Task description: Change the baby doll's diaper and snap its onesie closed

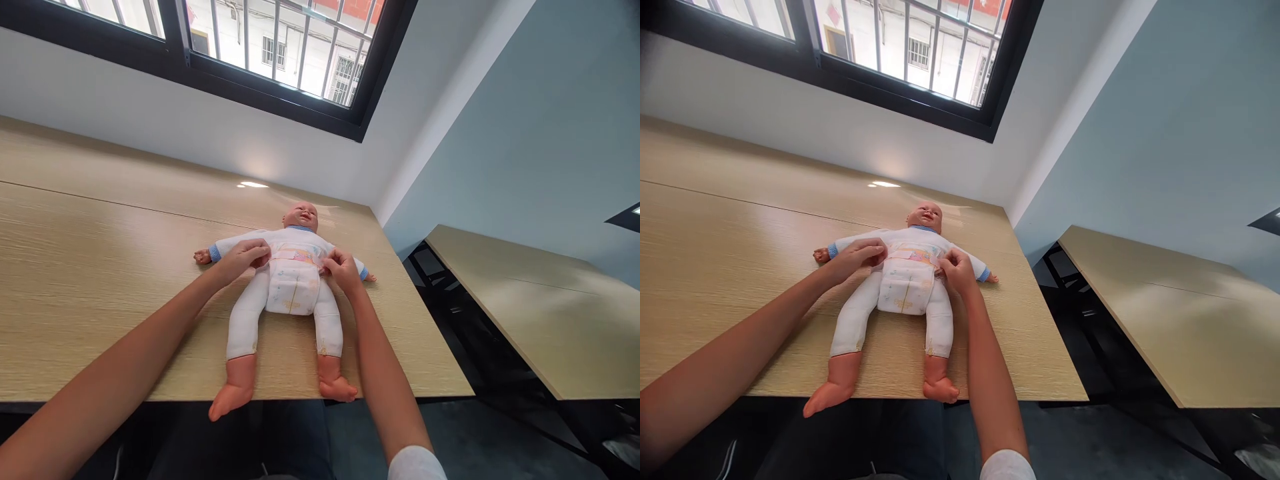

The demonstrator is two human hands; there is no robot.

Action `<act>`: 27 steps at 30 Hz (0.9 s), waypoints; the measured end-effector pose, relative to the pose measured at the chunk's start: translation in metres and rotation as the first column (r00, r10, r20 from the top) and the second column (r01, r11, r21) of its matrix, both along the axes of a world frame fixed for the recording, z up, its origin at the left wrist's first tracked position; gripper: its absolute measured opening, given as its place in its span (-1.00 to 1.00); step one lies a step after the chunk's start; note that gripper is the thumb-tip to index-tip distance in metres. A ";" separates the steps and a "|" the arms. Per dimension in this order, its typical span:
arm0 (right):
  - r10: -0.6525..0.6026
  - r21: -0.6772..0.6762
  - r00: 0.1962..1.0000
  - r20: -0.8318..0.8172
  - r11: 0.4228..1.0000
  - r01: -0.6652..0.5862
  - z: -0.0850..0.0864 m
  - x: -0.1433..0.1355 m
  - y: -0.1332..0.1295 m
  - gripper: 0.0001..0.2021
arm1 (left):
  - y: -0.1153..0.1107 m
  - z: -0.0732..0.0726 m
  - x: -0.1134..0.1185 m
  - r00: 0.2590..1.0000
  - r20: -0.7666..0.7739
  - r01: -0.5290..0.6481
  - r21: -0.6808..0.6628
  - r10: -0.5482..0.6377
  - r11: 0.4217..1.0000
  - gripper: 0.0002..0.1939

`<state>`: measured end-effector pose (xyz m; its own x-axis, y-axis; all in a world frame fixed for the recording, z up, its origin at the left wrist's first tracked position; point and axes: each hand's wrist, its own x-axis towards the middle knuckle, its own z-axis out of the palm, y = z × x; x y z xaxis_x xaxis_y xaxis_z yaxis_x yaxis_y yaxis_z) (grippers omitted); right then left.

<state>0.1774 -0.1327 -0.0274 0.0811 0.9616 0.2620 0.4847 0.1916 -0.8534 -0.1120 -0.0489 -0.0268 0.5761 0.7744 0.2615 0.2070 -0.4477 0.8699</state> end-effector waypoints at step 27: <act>-0.105 0.066 0.986 0.130 0.993 0.097 -0.005 -0.023 0.000 -0.65 | 0.020 0.006 -0.023 0.741 -0.395 -0.377 0.425 0.543 0.823 -0.75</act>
<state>0.1546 -0.1325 -0.0324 0.1377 0.9328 0.3331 0.6126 0.1840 -0.7686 -0.1354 -0.0292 -0.0209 0.2803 0.9070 0.3144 0.8055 -0.4004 0.4368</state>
